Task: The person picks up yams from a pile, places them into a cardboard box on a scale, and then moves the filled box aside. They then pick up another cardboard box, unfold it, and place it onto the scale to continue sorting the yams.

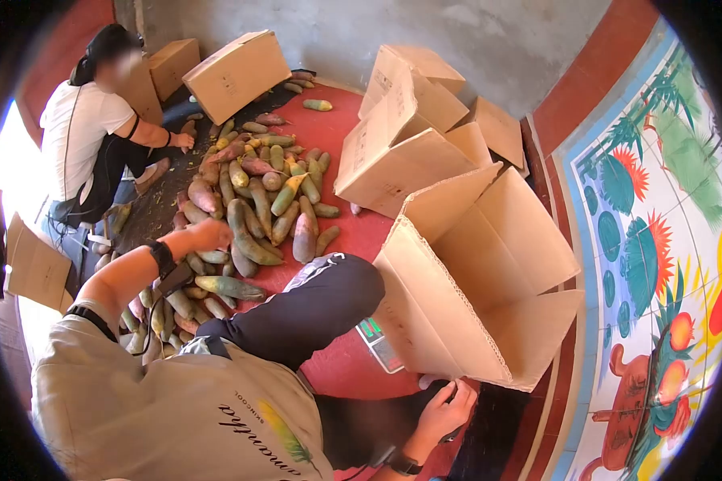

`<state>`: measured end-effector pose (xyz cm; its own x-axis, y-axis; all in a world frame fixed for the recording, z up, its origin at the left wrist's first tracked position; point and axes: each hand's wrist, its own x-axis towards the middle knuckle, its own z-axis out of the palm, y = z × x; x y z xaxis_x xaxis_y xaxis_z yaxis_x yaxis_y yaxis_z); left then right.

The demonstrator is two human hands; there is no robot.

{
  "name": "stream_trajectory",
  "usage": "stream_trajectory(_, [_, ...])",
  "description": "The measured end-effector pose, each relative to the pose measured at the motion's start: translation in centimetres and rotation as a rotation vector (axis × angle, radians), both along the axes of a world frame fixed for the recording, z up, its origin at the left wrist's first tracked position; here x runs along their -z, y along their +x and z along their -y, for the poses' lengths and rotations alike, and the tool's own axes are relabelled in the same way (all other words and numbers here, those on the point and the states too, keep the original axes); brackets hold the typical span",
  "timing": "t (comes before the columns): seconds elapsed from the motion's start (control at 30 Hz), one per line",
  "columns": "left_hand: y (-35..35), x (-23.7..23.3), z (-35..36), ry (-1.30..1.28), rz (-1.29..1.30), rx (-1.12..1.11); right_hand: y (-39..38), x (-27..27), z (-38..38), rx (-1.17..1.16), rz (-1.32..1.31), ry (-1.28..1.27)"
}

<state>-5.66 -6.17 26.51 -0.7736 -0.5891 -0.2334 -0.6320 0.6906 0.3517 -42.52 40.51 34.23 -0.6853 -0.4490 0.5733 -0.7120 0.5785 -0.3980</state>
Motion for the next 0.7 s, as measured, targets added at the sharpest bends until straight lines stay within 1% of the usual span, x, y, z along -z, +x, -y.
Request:
stream_trajectory(0.03, [2.3,2.0,-0.2,-0.002,0.021,0.061,0.0,-0.1,-0.1,-0.003,0.004,-0.014])
stream_trajectory(0.1, [3.5,-2.7,-5.1,0.159,0.336,-0.155,0.1,0.0,-0.3,-0.016,0.012,-0.029])
stream_trajectory(0.23, [9.9,1.8,-6.4,0.174,0.423,-0.226,0.2,0.2,-1.1,-0.034,-0.005,-0.046])
stream_trajectory(0.3, [12.0,4.8,-6.0,0.13,0.411,-0.165,0.2,0.1,-1.3,-0.042,-0.012,-0.054])
stream_trajectory(0.33, [11.9,6.0,-5.7,0.024,0.595,-0.048,0.3,0.1,-1.3,-0.043,-0.019,-0.05])
stream_trajectory(0.4, [12.7,7.1,-5.8,0.03,0.532,-0.081,0.2,0.1,-1.3,-0.045,-0.033,-0.051])
stream_trajectory(0.47, [12.7,6.9,-6.3,0.04,0.479,-0.11,0.5,0.3,-1.1,-0.043,-0.013,-0.049])
stream_trajectory(0.57, [12.2,6.8,-7.5,0.2,0.214,-0.265,0.8,0.2,-1.3,-0.016,-0.014,0.015])
stream_trajectory(0.7, [12.1,9.7,-7.4,0.201,0.197,-0.2,0.8,0.2,-1.9,0.006,-0.043,0.035])
